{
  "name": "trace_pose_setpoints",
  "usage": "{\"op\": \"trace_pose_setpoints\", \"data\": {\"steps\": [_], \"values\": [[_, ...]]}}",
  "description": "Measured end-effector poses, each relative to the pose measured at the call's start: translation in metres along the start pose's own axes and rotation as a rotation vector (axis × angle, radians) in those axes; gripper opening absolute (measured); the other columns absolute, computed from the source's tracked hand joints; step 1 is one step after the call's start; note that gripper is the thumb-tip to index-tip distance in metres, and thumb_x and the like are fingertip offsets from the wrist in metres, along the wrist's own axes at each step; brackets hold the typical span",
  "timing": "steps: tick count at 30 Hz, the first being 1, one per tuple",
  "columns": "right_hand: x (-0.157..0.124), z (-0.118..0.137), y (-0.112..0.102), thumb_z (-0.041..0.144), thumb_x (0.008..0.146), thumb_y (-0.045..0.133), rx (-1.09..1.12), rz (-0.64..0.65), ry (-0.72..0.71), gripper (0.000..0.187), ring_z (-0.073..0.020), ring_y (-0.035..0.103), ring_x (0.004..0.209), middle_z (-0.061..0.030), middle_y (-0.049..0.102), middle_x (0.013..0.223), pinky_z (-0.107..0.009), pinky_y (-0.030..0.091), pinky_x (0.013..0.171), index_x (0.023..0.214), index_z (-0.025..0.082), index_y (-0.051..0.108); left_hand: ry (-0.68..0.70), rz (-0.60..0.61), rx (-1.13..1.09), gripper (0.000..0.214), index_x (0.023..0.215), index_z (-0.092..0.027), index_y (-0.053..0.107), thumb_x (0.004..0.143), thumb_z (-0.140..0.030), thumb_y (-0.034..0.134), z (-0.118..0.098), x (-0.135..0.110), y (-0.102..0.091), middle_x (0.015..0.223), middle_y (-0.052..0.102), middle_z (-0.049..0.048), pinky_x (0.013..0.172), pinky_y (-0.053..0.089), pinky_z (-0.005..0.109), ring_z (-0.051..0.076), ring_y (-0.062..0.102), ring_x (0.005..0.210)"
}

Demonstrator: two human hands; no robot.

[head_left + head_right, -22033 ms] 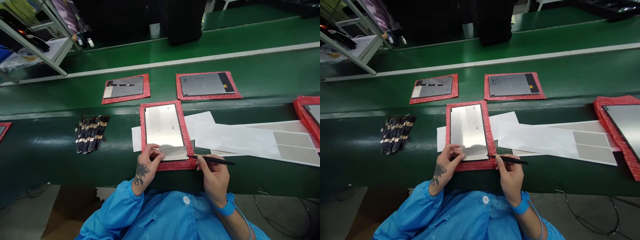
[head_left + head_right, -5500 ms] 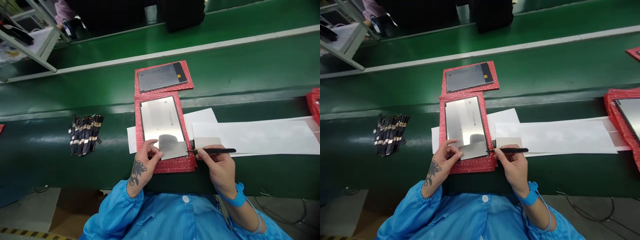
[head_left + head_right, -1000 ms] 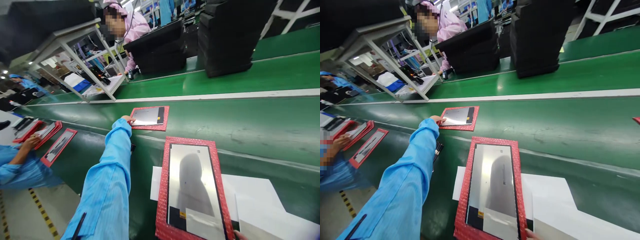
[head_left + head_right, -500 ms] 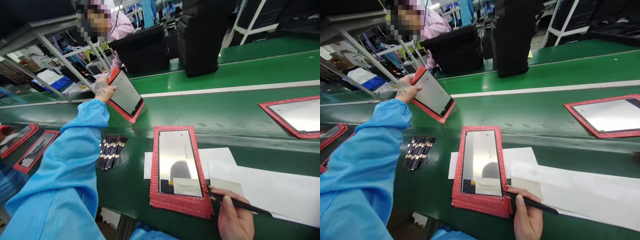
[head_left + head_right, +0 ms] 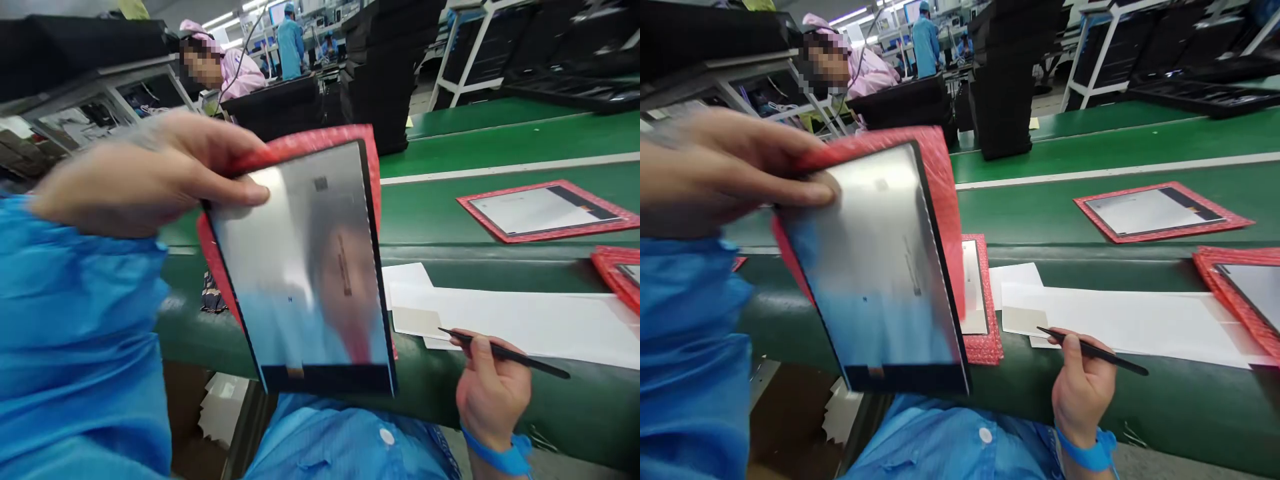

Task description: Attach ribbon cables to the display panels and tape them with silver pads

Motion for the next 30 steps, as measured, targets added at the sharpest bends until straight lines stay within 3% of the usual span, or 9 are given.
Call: {"op": "trace_pose_setpoints", "data": {"steps": [3, 6, 9, 15, 19, 22, 26, 28, 30], "values": [[0.007, 0.004, -0.018, 0.055, 0.068, 0.087, -0.014, -0.083, -0.010, 0.038, -0.0219, 0.067, 0.065, 0.0015, 0.070, 0.073, -0.039, 0.058, 0.066, 0.076, 0.025, 0.065, 0.022, 0.537, -0.230, 0.020, 0.096, -0.004, 0.072, 0.079, 0.004, 0.067, 0.006, 0.018, 0.107, 0.079, 0.072, -0.0040, 0.078, 0.056, 0.032, 0.021, 0.075, 0.085], [0.012, 0.002, -0.032, 0.055, 0.070, 0.085, -0.054, -0.110, -0.006, 0.034, -0.0244, 0.066, 0.063, 0.0014, 0.070, 0.073, -0.046, 0.060, 0.067, 0.075, 0.027, 0.066, -0.058, 0.731, -0.356, 0.018, 0.086, -0.010, 0.076, 0.071, -0.001, 0.075, 0.036, 0.047, 0.194, 0.080, 0.075, 0.0021, 0.074, 0.057, 0.031, 0.019, 0.072, 0.075], [0.017, -0.006, -0.048, 0.057, 0.068, 0.086, -0.084, -0.122, 0.018, 0.038, -0.0230, 0.067, 0.063, 0.0022, 0.071, 0.073, -0.046, 0.062, 0.073, 0.078, 0.026, 0.066, -0.147, 0.794, -0.343, 0.020, 0.085, -0.013, 0.078, 0.066, -0.007, 0.078, 0.072, 0.074, 0.252, 0.083, 0.076, 0.0060, 0.077, 0.057, 0.034, 0.021, 0.071, 0.077], [0.025, -0.026, -0.050, 0.060, 0.062, 0.091, -0.167, 0.022, 0.263, 0.051, -0.0222, 0.076, 0.074, -0.0027, 0.077, 0.081, -0.031, 0.066, 0.071, 0.086, 0.021, 0.069, -0.101, 0.841, -0.311, 0.039, 0.095, -0.014, 0.077, 0.057, -0.022, 0.083, 0.096, 0.108, 0.276, 0.093, 0.077, 0.0086, 0.084, 0.057, 0.039, 0.029, 0.071, 0.090], [0.030, -0.033, -0.045, 0.059, 0.054, 0.096, -0.194, 0.056, 0.398, 0.056, -0.0271, 0.077, 0.077, -0.0057, 0.078, 0.081, -0.034, 0.068, 0.067, 0.084, 0.020, 0.069, 0.227, 0.597, -0.102, 0.042, 0.113, -0.022, 0.076, 0.072, -0.031, 0.074, 0.084, 0.121, 0.273, 0.111, 0.075, 0.0075, 0.098, 0.054, 0.042, 0.031, 0.066, 0.112], [0.035, -0.035, -0.046, 0.060, 0.049, 0.097, -0.238, 0.045, 0.416, 0.060, -0.0276, 0.077, 0.072, -0.0076, 0.078, 0.078, -0.034, 0.067, 0.063, 0.082, 0.018, 0.068, 0.652, 0.443, 0.001, 0.035, 0.120, -0.022, 0.073, 0.093, -0.031, 0.052, 0.036, 0.070, 0.300, 0.125, 0.072, 0.0107, 0.106, 0.051, 0.046, 0.029, 0.064, 0.120], [0.036, -0.038, -0.044, 0.065, 0.051, 0.094, -0.315, 0.074, 0.398, 0.061, -0.0279, 0.076, 0.069, -0.0085, 0.077, 0.075, -0.034, 0.065, 0.058, 0.081, 0.019, 0.068, 1.252, 0.763, 0.104, 0.039, 0.128, -0.021, 0.071, 0.093, -0.036, 0.062, -0.032, -0.059, 0.381, 0.147, 0.061, 0.0121, 0.118, 0.039, 0.051, 0.034, 0.050, 0.142], [0.036, -0.037, -0.043, 0.067, 0.054, 0.091, -0.373, 0.090, 0.360, 0.060, -0.0268, 0.074, 0.066, -0.0081, 0.076, 0.074, -0.032, 0.062, 0.052, 0.081, 0.019, 0.068, 1.358, 0.917, 0.194, 0.049, 0.136, -0.028, 0.066, 0.087, -0.037, 0.072, -0.045, -0.091, 0.412, 0.156, 0.052, 0.0057, 0.123, 0.032, 0.052, 0.035, 0.035, 0.152], [0.036, -0.036, -0.043, 0.070, 0.057, 0.088, -0.427, 0.107, 0.322, 0.060, -0.0248, 0.072, 0.063, -0.0078, 0.075, 0.071, -0.030, 0.058, 0.048, 0.081, 0.018, 0.069, 1.374, 1.003, 0.249, 0.062, 0.140, -0.034, 0.062, 0.081, -0.036, 0.079, -0.048, -0.099, 0.433, 0.160, 0.047, 0.0005, 0.124, 0.028, 0.052, 0.036, 0.028, 0.155]]}}
Point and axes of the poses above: each hand's wrist, its own x-axis towards the middle knuckle, its own y-axis out of the palm, z = x × y, the point moved 10 cm from there along x, towards the middle knuckle
